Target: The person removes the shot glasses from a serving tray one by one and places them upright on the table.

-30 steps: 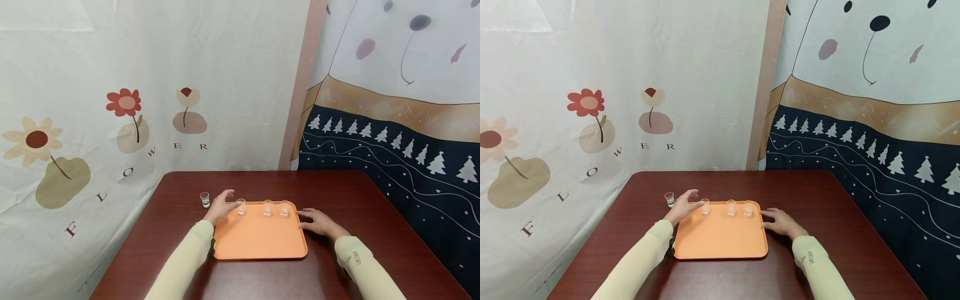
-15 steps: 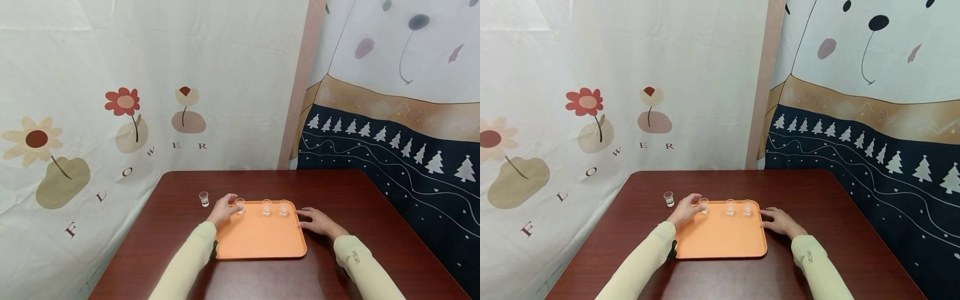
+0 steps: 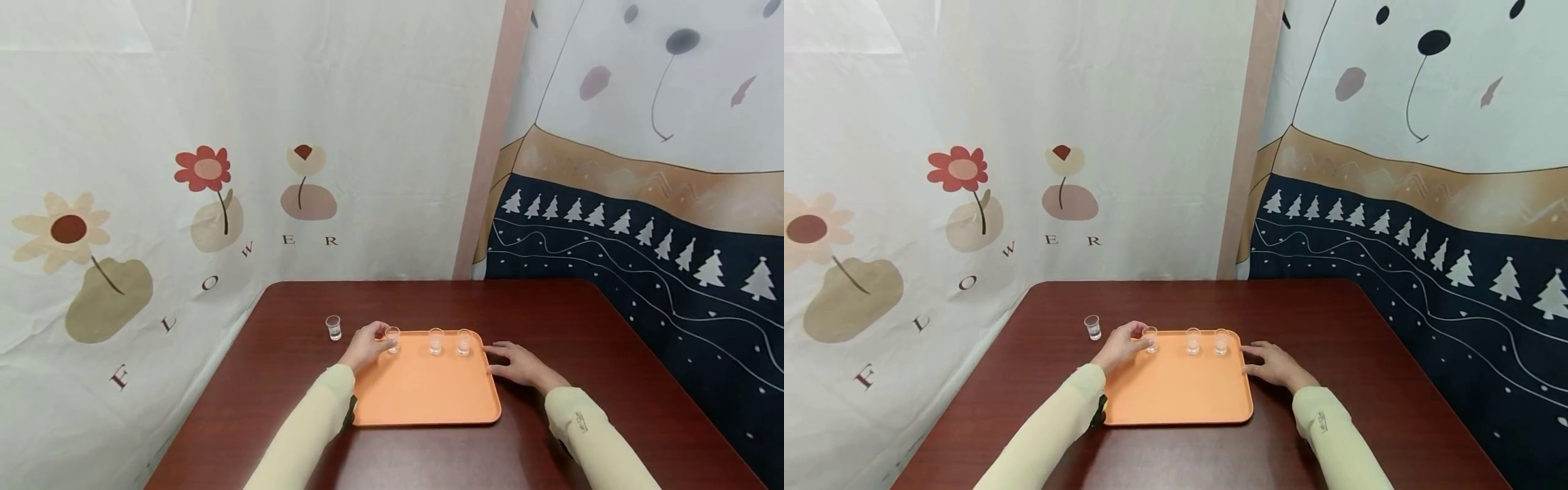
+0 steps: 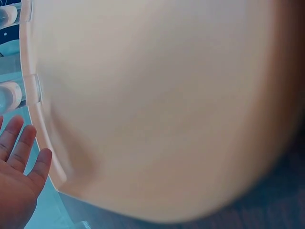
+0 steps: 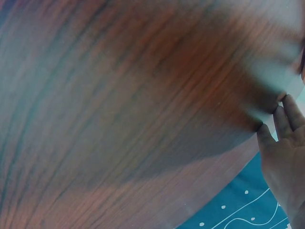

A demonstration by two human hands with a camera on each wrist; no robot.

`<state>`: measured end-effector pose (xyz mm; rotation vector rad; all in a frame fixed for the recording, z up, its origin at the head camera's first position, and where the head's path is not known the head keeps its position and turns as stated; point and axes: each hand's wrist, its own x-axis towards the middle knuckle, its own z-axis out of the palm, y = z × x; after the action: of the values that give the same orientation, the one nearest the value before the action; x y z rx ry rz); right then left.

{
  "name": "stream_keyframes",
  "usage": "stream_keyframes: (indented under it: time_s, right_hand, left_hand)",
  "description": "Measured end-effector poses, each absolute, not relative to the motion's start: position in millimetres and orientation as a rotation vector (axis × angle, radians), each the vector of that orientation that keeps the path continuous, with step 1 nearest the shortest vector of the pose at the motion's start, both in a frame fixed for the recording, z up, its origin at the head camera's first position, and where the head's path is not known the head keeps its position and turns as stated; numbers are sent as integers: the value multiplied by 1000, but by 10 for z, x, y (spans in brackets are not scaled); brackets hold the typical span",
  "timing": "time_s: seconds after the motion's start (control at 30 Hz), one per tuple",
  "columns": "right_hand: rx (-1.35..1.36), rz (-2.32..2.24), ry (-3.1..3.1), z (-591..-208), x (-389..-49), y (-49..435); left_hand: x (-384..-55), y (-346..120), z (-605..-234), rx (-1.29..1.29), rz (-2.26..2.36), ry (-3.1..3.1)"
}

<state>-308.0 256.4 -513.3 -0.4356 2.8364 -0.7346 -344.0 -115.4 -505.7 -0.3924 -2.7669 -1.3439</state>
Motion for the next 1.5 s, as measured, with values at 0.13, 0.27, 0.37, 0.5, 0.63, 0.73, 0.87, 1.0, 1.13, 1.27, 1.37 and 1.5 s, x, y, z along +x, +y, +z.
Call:
stream_keyframes:
  time_s: [0.13,0.27,0.37,0.5,0.63,0.73,0.87,1.0,1.13,1.27,1.37,1.5]
  right_hand:
    - [-441,-738,2840,-5124,-3062,2568]
    - [-462,-721,2848,-5116,-3062,2575]
    - [-454,-724,2848,-5113,-3070,2577]
    - [-456,-714,2844,-5104,-3081,2580]
    - [-458,-713,2840,-5105,-3088,2581]
    - [-454,-717,2838,-5112,-3090,2582]
    - [-449,-717,2840,-5125,-3095,2584]
    - [-449,-731,2839,-5128,-3099,2584]
    - [-450,-734,2837,-5132,-3096,2585]
    - [-452,-725,2838,-5141,-3096,2581]
    - [-446,-732,2838,-5140,-3095,2574]
    - [-451,-734,2836,-5132,-3083,2564]
  left_hand:
    - [-3438,-1144,-5065,-399,-1337,-2753]
    - [-3426,-1138,-5045,-389,-1358,-2746]
    - [-3422,-1144,-5013,-389,-1383,-2741]
    - [-3439,-1183,-4983,-393,-1414,-2731]
    - [-3458,-1221,-4939,-373,-1444,-2712]
    - [-3462,-1245,-4904,-359,-1458,-2706]
    - [-3453,-1295,-4851,-343,-1491,-2691]
    - [-3453,-1371,-4796,-339,-1505,-2660]
    - [-3458,-1471,-4717,-290,-1497,-2656]
    - [-3465,-1604,-4620,-267,-1467,-2628]
    - [-3480,-1730,-4558,-257,-1454,-2594]
    - [-3474,-1907,-4484,-219,-1448,-2582]
